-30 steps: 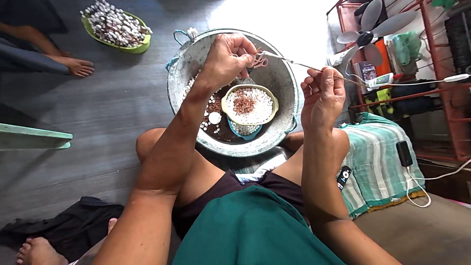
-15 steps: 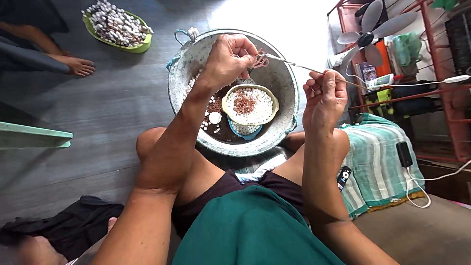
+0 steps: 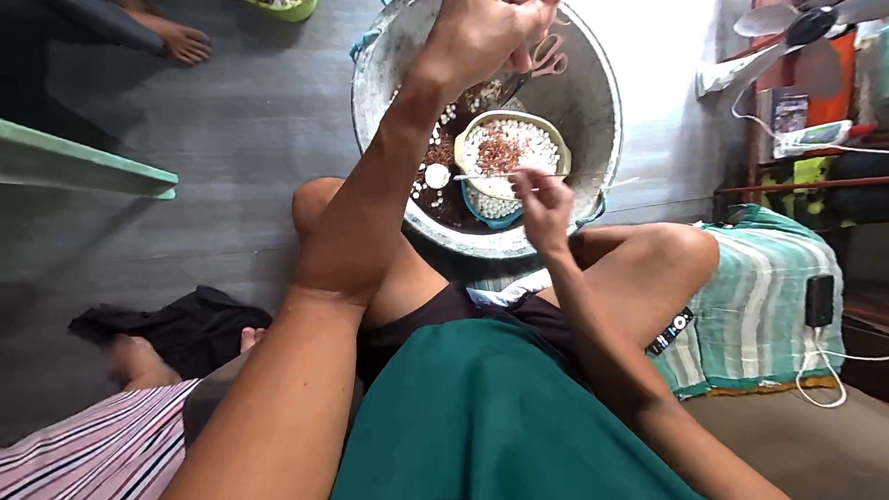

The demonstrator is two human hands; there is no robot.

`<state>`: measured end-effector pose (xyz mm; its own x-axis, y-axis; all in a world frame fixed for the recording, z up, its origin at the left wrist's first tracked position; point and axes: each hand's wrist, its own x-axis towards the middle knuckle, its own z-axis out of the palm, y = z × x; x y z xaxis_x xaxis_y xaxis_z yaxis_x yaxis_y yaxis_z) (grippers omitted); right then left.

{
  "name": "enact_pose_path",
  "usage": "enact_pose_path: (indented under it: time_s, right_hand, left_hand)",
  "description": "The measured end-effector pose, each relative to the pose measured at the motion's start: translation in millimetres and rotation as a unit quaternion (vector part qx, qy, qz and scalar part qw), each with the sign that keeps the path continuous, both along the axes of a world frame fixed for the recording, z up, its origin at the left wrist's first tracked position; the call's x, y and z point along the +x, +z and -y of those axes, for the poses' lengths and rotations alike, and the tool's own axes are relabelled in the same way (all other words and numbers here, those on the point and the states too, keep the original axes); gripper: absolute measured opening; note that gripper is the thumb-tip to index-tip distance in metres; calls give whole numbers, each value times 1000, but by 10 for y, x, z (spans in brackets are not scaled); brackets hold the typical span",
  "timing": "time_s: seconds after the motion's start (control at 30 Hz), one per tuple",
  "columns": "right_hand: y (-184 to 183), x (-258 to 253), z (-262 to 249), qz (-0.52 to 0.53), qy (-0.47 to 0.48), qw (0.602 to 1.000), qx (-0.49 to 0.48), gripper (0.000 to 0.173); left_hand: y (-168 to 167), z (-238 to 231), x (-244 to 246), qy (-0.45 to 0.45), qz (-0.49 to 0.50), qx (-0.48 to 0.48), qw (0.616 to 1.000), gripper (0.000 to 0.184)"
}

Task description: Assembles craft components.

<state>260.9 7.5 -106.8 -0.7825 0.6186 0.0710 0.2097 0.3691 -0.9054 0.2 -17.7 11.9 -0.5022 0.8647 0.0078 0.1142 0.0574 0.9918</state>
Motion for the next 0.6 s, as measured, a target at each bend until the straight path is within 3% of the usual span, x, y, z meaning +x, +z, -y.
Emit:
enact_pose_path:
  time_s: [0.13,0.37,0.5,0.6]
  right_hand:
    - [-724,-401,200,50,84,988,120,20]
    - [-1272,-634,326,143,148,958,201,22]
    - [-1021,-434,168,267,208,932,130,41]
    - [-722,-82,-403,217,116,955,165,27]
  left_hand:
    - [-1,-17,18,2,20,6,1000,9]
    - [0,-19,-41,6,23,7,1000,9]
    - [49,-27,-32,9,4,-17,1000,8]
    - [37,-31,-55,8,-4,-11,1000,7]
